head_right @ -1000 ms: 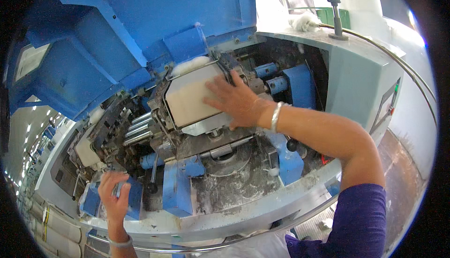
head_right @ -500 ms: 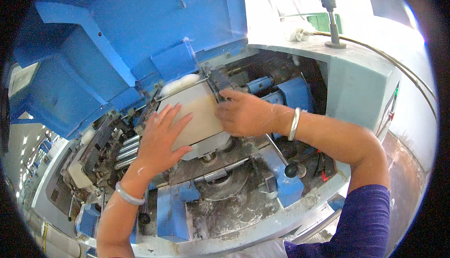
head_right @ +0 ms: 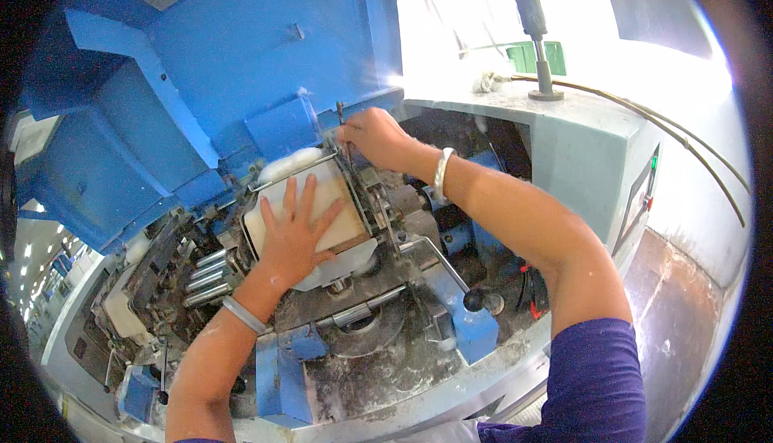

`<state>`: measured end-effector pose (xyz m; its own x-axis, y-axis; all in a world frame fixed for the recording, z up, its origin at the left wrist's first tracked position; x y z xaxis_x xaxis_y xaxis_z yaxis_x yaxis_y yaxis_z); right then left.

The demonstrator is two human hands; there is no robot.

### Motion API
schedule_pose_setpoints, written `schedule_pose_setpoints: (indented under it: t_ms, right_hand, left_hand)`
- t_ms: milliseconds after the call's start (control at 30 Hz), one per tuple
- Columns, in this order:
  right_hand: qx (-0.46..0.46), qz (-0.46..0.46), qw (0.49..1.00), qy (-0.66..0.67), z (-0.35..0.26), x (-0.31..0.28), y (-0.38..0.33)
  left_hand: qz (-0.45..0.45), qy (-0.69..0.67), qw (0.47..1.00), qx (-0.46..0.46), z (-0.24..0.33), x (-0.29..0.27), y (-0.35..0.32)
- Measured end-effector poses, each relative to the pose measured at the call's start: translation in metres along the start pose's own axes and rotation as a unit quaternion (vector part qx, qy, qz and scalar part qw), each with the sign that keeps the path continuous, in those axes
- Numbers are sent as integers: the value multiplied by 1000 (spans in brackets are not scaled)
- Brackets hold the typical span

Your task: The person loads white yarn from large cylindrical containers into a textile machine, then uses a screwdriver to adjust internal components. The person handles yarn bundles and machine parts throughout the process.

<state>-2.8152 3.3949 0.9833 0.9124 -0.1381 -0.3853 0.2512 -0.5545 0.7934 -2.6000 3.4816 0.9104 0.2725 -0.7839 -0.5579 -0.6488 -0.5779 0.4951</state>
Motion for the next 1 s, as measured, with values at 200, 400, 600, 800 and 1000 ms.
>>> schedule_pose_setpoints:
  t_ms: [200, 400, 600, 800, 1000]
  right_hand:
    - [75, 83, 982, 151, -7, -9, 78]
    - [129, 105, 938, 304, 5, 17, 106]
    - [95, 149, 920, 349, 17, 28, 147]
    - [100, 154, 936, 300, 26, 29, 181]
    - [24, 163, 980, 111, 54, 25, 229]
  left_hand:
    - [122, 67, 990, -38, -60, -20, 40]
    - [221, 131, 966, -37, -97, -21, 62]
    - [225, 56, 970, -76, -129, -33, 87]
    - [221, 24, 970, -101, -151, -35, 107]
    - [280, 6, 955, -97, -176, -29, 127]
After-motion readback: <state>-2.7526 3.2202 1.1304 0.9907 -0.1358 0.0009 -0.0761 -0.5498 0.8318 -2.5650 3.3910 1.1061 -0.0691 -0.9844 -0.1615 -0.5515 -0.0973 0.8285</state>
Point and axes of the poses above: each hand's wrist, its own y-axis towards the middle knuckle, its own x-axis out of the palm, z = x × y, the point moved 2 cm from there along y, towards the middle knuckle, and after that the axes turned 8 degrees about y, right-handed, at the moved point
